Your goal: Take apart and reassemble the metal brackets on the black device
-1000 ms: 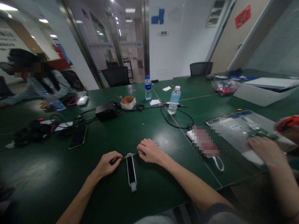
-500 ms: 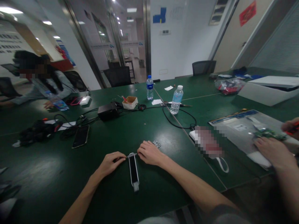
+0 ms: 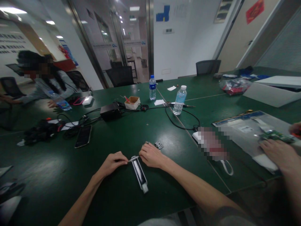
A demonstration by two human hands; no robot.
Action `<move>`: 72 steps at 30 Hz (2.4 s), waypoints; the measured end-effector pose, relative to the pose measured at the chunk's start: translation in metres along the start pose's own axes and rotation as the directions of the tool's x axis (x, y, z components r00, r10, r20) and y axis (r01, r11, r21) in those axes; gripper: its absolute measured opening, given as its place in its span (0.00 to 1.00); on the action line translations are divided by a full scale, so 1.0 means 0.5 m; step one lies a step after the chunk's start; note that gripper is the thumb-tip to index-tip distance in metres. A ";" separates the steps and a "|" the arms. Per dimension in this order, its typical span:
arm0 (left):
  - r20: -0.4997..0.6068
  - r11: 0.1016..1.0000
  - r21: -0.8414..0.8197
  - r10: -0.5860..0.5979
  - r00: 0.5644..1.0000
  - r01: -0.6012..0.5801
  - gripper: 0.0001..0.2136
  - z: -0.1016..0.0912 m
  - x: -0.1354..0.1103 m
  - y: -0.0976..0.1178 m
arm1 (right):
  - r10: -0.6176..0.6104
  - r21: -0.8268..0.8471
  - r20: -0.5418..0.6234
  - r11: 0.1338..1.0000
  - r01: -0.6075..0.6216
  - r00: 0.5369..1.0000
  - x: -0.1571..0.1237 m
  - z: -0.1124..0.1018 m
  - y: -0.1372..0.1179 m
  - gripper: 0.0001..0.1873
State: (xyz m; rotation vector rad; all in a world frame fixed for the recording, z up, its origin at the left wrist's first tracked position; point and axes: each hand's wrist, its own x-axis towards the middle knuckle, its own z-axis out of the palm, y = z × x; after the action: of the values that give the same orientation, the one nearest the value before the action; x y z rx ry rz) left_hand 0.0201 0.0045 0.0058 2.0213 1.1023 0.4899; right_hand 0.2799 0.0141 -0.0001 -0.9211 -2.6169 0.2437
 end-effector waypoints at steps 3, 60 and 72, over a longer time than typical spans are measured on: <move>0.018 0.999 -0.021 -0.026 0.999 0.027 0.08 -0.004 -0.001 0.012 | -0.008 0.004 0.008 1.000 0.008 1.000 0.000 -0.002 -0.002 0.09; -0.066 0.958 0.287 -0.005 0.998 0.023 0.12 0.023 0.004 0.015 | 0.418 -0.137 -0.028 0.898 -0.418 0.908 -0.002 -0.009 0.067 0.10; -0.043 0.952 0.303 -0.038 0.998 0.049 0.12 0.022 0.004 0.010 | 0.520 -0.113 0.019 0.850 -0.515 0.854 -0.004 -0.019 0.057 0.07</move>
State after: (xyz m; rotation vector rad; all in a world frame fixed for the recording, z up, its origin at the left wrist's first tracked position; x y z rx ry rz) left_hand 0.0310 -0.0002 0.0024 2.2539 1.3078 0.3519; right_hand 0.3013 0.0355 0.0000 -1.6742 -2.3845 0.2661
